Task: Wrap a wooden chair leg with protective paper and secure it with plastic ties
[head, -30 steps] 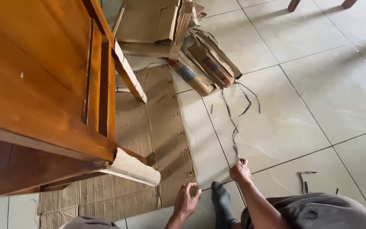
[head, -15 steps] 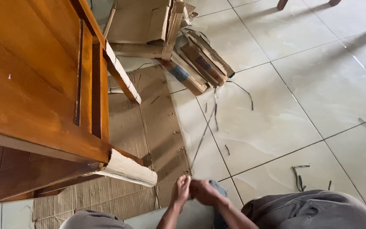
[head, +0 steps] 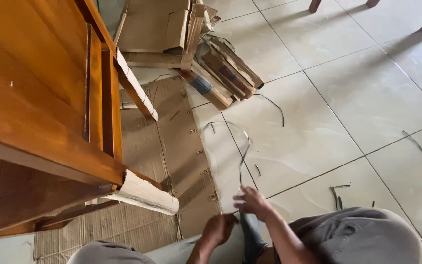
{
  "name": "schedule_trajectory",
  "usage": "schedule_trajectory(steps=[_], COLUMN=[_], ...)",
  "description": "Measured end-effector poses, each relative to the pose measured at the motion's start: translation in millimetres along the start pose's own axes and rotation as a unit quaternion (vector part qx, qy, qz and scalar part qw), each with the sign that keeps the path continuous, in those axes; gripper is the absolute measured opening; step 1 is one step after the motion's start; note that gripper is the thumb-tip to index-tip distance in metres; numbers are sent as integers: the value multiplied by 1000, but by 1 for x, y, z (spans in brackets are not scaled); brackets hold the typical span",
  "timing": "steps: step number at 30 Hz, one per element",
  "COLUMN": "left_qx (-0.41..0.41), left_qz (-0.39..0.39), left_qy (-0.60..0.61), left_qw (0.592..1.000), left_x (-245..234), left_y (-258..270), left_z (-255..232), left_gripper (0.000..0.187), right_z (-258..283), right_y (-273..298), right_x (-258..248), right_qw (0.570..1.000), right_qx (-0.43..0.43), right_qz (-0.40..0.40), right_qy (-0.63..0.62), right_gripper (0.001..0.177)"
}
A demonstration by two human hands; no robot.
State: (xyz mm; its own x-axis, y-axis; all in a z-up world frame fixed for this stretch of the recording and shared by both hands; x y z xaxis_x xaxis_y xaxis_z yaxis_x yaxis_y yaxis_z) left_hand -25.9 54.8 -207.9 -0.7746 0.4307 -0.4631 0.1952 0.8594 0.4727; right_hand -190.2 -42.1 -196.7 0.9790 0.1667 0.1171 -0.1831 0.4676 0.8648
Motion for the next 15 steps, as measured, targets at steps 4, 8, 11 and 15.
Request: schedule_trajectory(steps=[4, 8, 11, 15], left_qx=[54, -12, -81, 35], left_qz=[65, 35, -67, -226], left_qy=[-171, -148, -79, -48], left_qw=[982, 988, 991, 972], left_x=[22, 23, -2, 2], left_y=[-2, -9, -2, -19], left_z=[19, 36, 10, 17], left_gripper=[24, 23, 20, 38], right_z=[35, 71, 117, 174], right_y=[3, -25, -26, 26], right_x=[-10, -40, -59, -73], right_qw=[986, 958, 931, 905], right_qx=[-81, -183, -253, -282], right_qz=[-67, -218, -263, -289], right_qy=[-129, -30, -20, 131], right_gripper=[47, 21, 22, 28])
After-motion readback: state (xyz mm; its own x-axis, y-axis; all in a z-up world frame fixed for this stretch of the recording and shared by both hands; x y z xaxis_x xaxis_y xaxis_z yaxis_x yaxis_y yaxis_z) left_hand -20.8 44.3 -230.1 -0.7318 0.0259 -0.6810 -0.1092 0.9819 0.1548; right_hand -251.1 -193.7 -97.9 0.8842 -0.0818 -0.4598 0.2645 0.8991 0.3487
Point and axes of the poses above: each hand's wrist, its own y-axis away from the middle knuckle, its own x-axis out of the palm, z = x × y, the point moved 2 cm from there along -y, towards the middle knuckle
